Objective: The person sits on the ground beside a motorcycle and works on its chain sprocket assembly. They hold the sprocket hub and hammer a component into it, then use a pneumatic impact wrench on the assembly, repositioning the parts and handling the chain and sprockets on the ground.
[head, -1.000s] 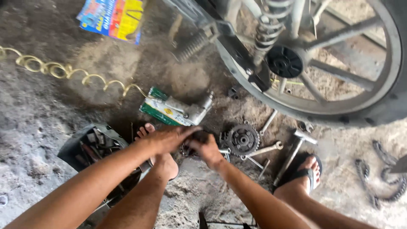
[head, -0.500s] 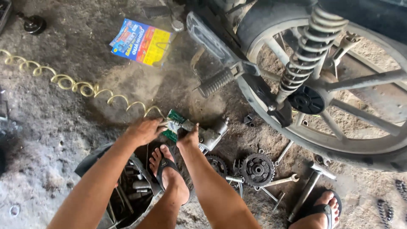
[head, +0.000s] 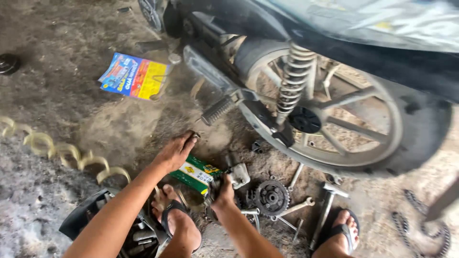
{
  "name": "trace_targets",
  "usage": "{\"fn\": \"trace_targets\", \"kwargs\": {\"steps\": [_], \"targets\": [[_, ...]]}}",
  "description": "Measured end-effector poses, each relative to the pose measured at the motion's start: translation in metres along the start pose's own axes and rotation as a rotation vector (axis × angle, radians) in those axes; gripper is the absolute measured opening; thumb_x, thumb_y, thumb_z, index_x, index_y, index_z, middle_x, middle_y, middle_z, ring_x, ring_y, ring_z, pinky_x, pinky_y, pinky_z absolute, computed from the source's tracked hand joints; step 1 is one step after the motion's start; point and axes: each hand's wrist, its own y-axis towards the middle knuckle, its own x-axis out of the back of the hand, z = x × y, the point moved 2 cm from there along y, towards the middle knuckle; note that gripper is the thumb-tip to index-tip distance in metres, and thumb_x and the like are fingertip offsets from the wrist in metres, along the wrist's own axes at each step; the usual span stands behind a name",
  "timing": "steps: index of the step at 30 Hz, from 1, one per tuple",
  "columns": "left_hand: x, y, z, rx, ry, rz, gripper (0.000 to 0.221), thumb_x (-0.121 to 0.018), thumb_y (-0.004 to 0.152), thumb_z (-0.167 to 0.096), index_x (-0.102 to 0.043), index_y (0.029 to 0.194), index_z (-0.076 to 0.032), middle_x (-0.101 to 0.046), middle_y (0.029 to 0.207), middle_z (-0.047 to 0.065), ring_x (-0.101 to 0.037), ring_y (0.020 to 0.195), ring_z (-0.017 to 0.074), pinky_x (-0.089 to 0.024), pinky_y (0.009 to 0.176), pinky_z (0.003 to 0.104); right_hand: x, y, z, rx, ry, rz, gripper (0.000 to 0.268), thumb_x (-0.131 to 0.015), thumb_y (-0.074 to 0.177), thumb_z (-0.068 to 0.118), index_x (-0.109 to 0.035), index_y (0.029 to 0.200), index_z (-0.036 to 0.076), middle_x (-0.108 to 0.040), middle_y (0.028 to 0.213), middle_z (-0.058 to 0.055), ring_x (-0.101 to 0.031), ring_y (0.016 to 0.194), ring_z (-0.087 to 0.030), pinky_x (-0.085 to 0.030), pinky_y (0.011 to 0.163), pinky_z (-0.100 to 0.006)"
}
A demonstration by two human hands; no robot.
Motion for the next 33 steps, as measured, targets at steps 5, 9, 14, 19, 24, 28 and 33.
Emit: {"fn": "trace_targets", "kwargs": {"steps": [5, 9, 14, 19, 24, 28, 33], "targets": [[-0.024, 0.000, -0.050, -0.280, -0.125, -0.074, 0.040, -0.060, 0.095, -0.009, -0.060, 0.135, -0.006, -0.071, 0.126, 0.024, -0.068, 0.111, 0.0369, -0.055, 0.095, 0.044, 0.078, -0.055, 0.089, -0.173, -0.559, 0.118, 0.031, -0.061, 0.092, 0.042, -0.067, 0.087, 0.012, -0.066, 0.071, -0.006, -0.061, 0.057, -0.022, -0.051, 0.051, -0.040], [-0.001, -0.002, -0.110, 0.203, -0.737, 0.306, 0.034, -0.076, 0.091, -0.017, -0.070, 0.122, -0.006, -0.078, 0.110, 0.012, -0.072, 0.099, 0.0244, -0.058, 0.089, 0.038, 0.050, -0.222, 0.156, -0.051, -1.299, -0.235, 0.026, -0.067, 0.090, 0.030, -0.060, 0.108, 0.013, -0.066, 0.087, -0.006, -0.060, 0.074, -0.018, -0.049, 0.066, -0.038], [0.001, 0.000, -0.155, 0.125, -0.858, 0.336, 0.033, -0.081, 0.083, -0.011, -0.075, 0.115, -0.008, -0.080, 0.109, 0.004, -0.074, 0.098, 0.0159, -0.058, 0.091, 0.029, 0.080, -0.301, 0.209, 0.302, -1.440, 0.223, 0.027, -0.072, 0.082, 0.015, -0.067, 0.103, 0.001, -0.066, 0.083, -0.006, -0.060, 0.075, -0.019, -0.051, 0.065, -0.033], [-0.007, 0.009, -0.194, -0.043, -0.819, 0.361, 0.030, -0.080, 0.082, -0.007, -0.077, 0.113, -0.008, -0.080, 0.107, 0.006, -0.075, 0.098, 0.0169, -0.058, 0.092, 0.032, 0.143, -0.307, 0.239, 0.711, -1.596, 0.356, 0.021, -0.072, 0.085, 0.013, -0.067, 0.101, 0.002, -0.060, 0.092, -0.007, -0.060, 0.078, -0.019, -0.052, 0.064, -0.031], [-0.019, 0.007, -0.226, 0.011, -0.937, 0.401, 0.031, -0.081, 0.086, -0.011, -0.074, 0.117, -0.010, -0.078, 0.110, 0.004, -0.073, 0.103, 0.0177, -0.057, 0.098, 0.033, 0.128, -0.328, 0.246, 0.581, -1.150, 0.372, 0.044, -0.074, 0.077, 0.031, -0.065, 0.103, -0.003, -0.068, 0.080, -0.009, -0.065, 0.070, -0.021, -0.058, 0.059, -0.036], [-0.023, 0.009, -0.241, 0.038, -0.926, 0.415, 0.033, -0.079, 0.086, -0.011, -0.074, 0.118, -0.010, -0.078, 0.112, 0.004, -0.072, 0.106, 0.0164, -0.055, 0.100, 0.033, 0.125, -0.332, 0.256, 0.533, -1.143, 0.304, 0.049, -0.077, 0.075, 0.032, -0.063, 0.106, -0.004, -0.067, 0.082, -0.009, -0.064, 0.073, -0.020, -0.056, 0.062, -0.036], [-0.037, 0.017, -0.249, 0.102, -0.861, 0.458, 0.034, -0.078, 0.084, -0.015, -0.073, 0.117, -0.009, -0.080, 0.108, 0.005, -0.075, 0.100, 0.0154, -0.058, 0.095, 0.032, 0.136, -0.324, 0.253, 0.478, -1.087, 0.273, 0.045, -0.075, 0.077, 0.027, -0.061, 0.109, -0.002, -0.067, 0.085, -0.008, -0.062, 0.075, -0.018, -0.054, 0.063, -0.035]]}}
